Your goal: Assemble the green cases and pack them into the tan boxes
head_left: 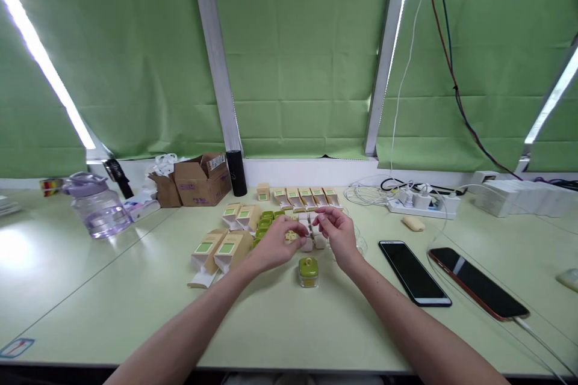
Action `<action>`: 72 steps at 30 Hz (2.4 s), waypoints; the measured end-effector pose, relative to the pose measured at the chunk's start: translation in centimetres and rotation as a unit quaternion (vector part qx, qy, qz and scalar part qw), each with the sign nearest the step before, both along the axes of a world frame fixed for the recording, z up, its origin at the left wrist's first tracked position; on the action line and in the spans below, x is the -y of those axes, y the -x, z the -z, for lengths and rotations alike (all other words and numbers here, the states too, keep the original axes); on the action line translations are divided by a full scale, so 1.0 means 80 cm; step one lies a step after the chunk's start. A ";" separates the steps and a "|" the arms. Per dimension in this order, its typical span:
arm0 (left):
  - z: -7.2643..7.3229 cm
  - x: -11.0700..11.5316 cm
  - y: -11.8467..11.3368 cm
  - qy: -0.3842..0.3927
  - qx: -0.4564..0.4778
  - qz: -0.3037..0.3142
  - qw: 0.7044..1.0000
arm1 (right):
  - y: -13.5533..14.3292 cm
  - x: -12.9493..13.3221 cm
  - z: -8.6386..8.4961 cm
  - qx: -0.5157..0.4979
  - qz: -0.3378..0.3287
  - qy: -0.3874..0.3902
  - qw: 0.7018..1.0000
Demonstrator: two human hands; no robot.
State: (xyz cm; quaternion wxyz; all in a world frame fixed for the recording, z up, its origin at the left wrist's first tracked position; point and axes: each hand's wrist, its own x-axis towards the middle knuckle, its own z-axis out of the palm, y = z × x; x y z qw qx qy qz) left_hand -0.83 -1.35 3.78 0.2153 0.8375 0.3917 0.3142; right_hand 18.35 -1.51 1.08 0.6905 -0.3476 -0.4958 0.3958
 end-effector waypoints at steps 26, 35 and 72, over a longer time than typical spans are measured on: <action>0.031 -0.004 0.017 -0.022 0.116 -0.010 0.993 | 0.004 0.024 0.030 0.146 -0.002 -0.018 0.989; 0.039 -0.002 0.010 -0.054 0.197 -0.072 0.976 | 0.020 0.021 0.038 0.001 -0.117 0.030 0.993; 0.051 -0.003 0.005 -0.054 0.213 -0.052 0.974 | 0.013 0.021 0.027 -0.134 -0.145 0.070 0.978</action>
